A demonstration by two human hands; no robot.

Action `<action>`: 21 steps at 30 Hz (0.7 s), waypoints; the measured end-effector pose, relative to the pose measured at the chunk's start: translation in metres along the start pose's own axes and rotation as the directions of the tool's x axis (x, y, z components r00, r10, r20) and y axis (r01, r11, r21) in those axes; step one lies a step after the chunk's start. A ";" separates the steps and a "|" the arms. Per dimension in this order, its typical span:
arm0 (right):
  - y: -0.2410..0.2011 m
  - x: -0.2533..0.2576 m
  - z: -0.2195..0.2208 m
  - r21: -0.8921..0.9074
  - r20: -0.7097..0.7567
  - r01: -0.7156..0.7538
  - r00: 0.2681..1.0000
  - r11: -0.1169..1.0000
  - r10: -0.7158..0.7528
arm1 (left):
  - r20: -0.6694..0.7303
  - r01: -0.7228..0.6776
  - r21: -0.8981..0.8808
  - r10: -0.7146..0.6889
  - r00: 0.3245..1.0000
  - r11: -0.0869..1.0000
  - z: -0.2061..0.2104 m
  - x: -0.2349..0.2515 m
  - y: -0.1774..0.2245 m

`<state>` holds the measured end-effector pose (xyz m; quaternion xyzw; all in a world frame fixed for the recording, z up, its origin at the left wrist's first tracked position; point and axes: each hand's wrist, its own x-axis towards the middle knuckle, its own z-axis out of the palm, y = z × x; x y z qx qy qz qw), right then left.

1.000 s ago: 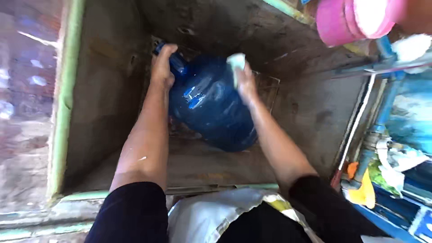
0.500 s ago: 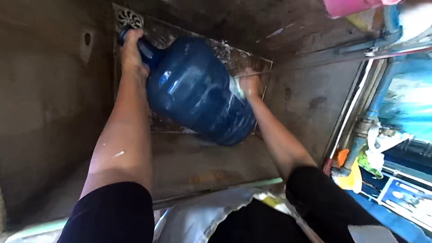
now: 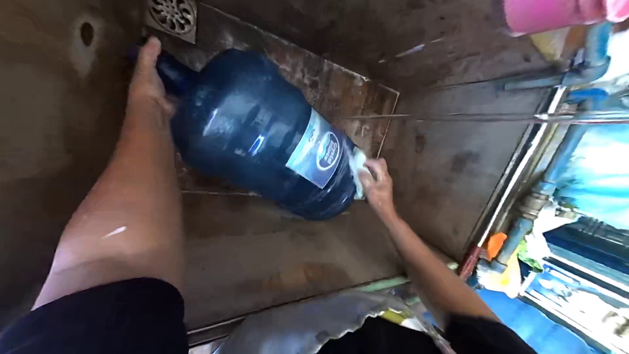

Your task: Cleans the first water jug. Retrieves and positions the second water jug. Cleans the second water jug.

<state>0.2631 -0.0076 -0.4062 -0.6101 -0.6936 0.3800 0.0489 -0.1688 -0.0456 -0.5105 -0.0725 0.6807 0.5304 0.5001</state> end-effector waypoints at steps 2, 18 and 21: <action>0.005 0.009 -0.001 0.017 0.008 -0.020 1.000 1.000 0.020 | -0.064 0.010 0.077 -0.006 0.998 0.997 0.015 0.010 0.004; 0.006 0.130 0.018 -0.268 0.102 -0.309 0.933 0.913 0.346 | 0.249 -0.220 -0.211 0.270 0.930 0.952 0.030 -0.013 0.011; -0.050 0.123 0.035 -0.158 0.001 -0.081 0.997 0.984 0.082 | 0.247 -0.269 -0.189 0.311 0.918 0.944 0.040 -0.009 0.025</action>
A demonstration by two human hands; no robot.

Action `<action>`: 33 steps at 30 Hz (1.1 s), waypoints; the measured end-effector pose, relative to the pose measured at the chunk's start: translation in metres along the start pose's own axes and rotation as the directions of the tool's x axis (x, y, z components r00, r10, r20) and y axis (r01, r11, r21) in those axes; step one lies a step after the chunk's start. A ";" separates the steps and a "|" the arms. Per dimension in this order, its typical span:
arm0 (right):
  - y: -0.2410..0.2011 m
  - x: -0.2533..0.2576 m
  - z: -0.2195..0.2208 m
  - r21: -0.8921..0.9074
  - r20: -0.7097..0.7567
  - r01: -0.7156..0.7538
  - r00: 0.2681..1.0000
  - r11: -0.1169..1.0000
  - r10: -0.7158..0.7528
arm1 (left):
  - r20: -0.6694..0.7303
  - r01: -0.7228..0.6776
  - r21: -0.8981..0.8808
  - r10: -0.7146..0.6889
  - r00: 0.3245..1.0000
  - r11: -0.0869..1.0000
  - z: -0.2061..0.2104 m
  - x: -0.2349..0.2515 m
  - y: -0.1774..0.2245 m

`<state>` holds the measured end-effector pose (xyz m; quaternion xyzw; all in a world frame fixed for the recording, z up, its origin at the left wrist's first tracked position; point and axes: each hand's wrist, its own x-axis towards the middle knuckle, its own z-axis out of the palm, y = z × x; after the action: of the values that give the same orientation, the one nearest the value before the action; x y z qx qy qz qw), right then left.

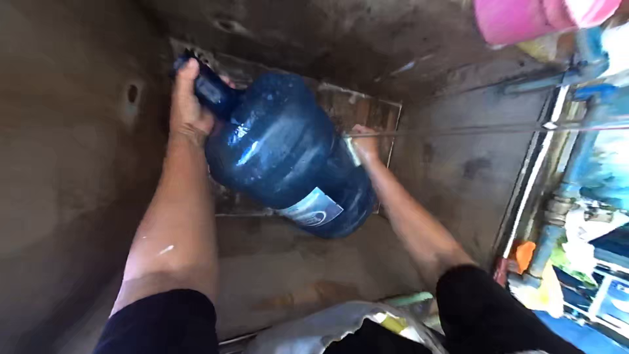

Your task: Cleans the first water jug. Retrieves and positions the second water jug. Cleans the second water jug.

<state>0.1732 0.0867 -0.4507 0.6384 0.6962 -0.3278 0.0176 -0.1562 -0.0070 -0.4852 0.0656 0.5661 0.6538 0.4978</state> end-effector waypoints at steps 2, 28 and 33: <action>-0.033 -0.038 0.012 0.167 -0.275 0.295 0.930 0.941 -0.243 | -0.103 0.096 0.084 -0.087 0.991 0.992 0.013 0.011 -0.003; -0.071 -0.093 -0.110 0.188 -0.183 0.598 0.801 0.779 -0.570 | 0.125 -0.360 0.264 0.338 0.933 0.895 0.160 -0.147 0.066; -0.039 -0.016 -0.039 0.431 0.103 0.103 0.981 0.896 -0.162 | 0.108 -0.259 0.296 0.237 0.965 0.919 0.098 -0.102 0.083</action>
<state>0.1564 0.0928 -0.3960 0.5542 0.6473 -0.5143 -0.0964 -0.0896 -0.0033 -0.3355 0.2365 0.6303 0.6126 0.4140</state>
